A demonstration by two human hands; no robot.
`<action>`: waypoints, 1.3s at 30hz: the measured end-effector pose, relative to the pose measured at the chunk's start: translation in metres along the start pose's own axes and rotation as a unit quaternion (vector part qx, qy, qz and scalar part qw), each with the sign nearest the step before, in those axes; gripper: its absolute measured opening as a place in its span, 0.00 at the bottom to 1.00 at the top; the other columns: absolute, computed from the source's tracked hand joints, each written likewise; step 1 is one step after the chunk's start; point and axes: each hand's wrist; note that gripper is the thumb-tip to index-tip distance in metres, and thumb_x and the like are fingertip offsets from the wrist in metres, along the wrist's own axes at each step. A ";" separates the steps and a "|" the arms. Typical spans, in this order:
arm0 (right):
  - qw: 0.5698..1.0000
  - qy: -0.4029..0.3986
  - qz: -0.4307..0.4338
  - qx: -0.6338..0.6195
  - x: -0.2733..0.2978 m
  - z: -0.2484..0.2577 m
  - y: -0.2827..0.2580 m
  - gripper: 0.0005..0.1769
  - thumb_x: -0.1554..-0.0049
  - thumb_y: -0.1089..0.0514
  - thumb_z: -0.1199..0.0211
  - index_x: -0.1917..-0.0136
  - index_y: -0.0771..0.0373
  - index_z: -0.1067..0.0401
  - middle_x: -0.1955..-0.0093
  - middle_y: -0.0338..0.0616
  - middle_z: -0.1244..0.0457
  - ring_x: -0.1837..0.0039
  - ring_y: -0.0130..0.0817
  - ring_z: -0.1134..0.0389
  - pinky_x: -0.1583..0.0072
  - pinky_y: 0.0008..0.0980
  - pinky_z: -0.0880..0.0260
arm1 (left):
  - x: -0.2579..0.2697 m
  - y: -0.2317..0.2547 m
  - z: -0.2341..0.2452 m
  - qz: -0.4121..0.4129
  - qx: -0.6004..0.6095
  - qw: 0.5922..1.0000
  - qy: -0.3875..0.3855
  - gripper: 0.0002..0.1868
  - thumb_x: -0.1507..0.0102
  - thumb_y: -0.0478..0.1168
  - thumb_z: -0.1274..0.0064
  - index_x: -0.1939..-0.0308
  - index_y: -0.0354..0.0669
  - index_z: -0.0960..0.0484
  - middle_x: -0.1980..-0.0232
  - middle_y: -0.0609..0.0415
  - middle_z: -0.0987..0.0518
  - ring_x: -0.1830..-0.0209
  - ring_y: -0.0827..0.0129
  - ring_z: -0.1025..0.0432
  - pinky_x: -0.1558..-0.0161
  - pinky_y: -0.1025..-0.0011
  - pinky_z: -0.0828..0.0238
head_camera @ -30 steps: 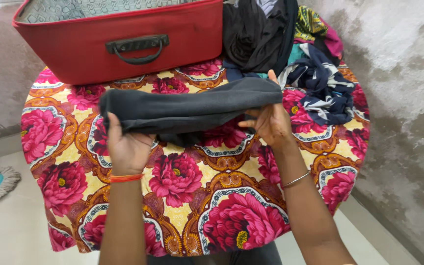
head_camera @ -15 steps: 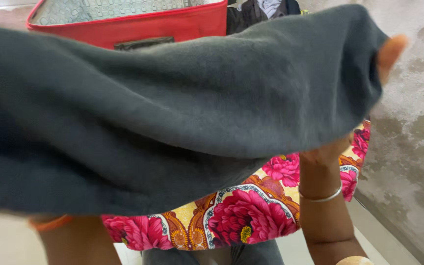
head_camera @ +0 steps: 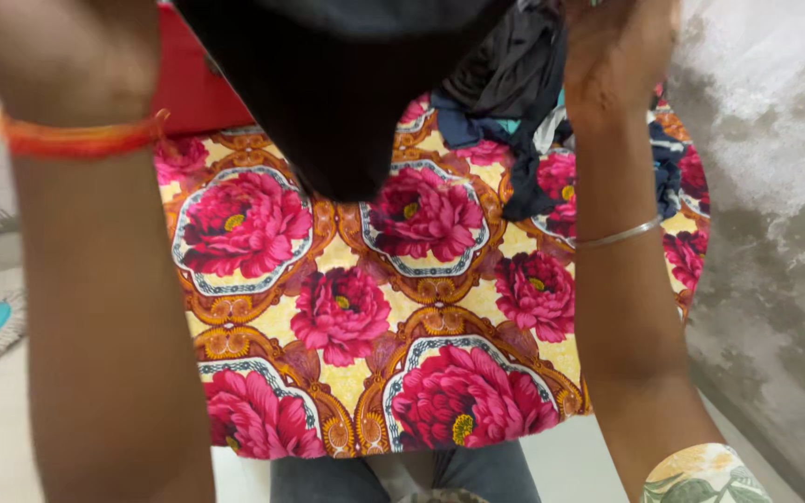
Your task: The person folds a pair of grey shorts and a black t-shirt on a floral-patterned table. The person places the folded shorts into an open red suitcase and continues folding the t-shirt.
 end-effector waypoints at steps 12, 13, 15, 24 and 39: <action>0.850 0.037 -0.400 0.339 0.204 -0.057 -0.085 0.23 0.33 0.64 0.50 0.26 0.62 0.32 0.31 0.44 0.36 0.34 0.30 0.34 0.32 0.29 0.35 | 0.306 0.026 -0.042 0.249 -0.013 0.933 0.261 0.29 0.26 0.46 0.64 0.22 0.39 0.41 0.21 0.50 0.36 0.23 0.61 0.39 0.24 0.55 0.46; 0.809 -0.013 -0.424 0.407 0.209 -0.054 -0.096 0.24 0.36 0.66 0.50 0.29 0.60 0.28 0.36 0.44 0.32 0.40 0.30 0.33 0.38 0.29 0.33 | 0.321 0.026 -0.042 0.269 -0.038 0.914 0.300 0.29 0.27 0.44 0.62 0.23 0.37 0.39 0.23 0.48 0.34 0.25 0.60 0.37 0.26 0.54 0.42; 0.722 -0.109 -0.475 0.491 0.211 -0.049 -0.110 0.27 0.41 0.70 0.48 0.32 0.56 0.23 0.45 0.43 0.29 0.49 0.31 0.32 0.46 0.30 0.31 | 0.340 0.027 -0.037 0.307 -0.089 0.870 0.377 0.27 0.28 0.41 0.59 0.26 0.34 0.36 0.27 0.44 0.31 0.30 0.58 0.33 0.30 0.54 0.35; 0.785 0.013 -0.472 0.401 0.206 0.002 -0.131 0.22 0.46 0.71 0.46 0.42 0.62 0.21 0.46 0.39 0.29 0.46 0.26 0.27 0.44 0.28 0.24 | 0.369 0.029 -0.090 0.508 -0.433 0.728 0.155 0.36 0.38 0.51 0.46 0.25 0.49 0.31 0.32 0.51 0.23 0.31 0.65 0.29 0.34 0.68 0.40; 0.396 -0.244 -0.437 0.770 0.156 -0.122 -0.133 0.31 0.47 0.41 0.31 0.33 0.51 0.28 0.45 0.53 0.30 0.41 0.52 0.30 0.42 0.49 0.30 | 0.239 -0.033 -0.121 0.192 -0.466 0.717 -0.481 0.38 0.32 0.67 0.51 0.56 0.26 0.22 0.57 0.32 0.22 0.57 0.42 0.25 0.55 0.56 0.28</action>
Point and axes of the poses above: each hand's wrist, its own x-axis away from the middle knuckle, its own z-axis out of the back of the hand, y = z × x
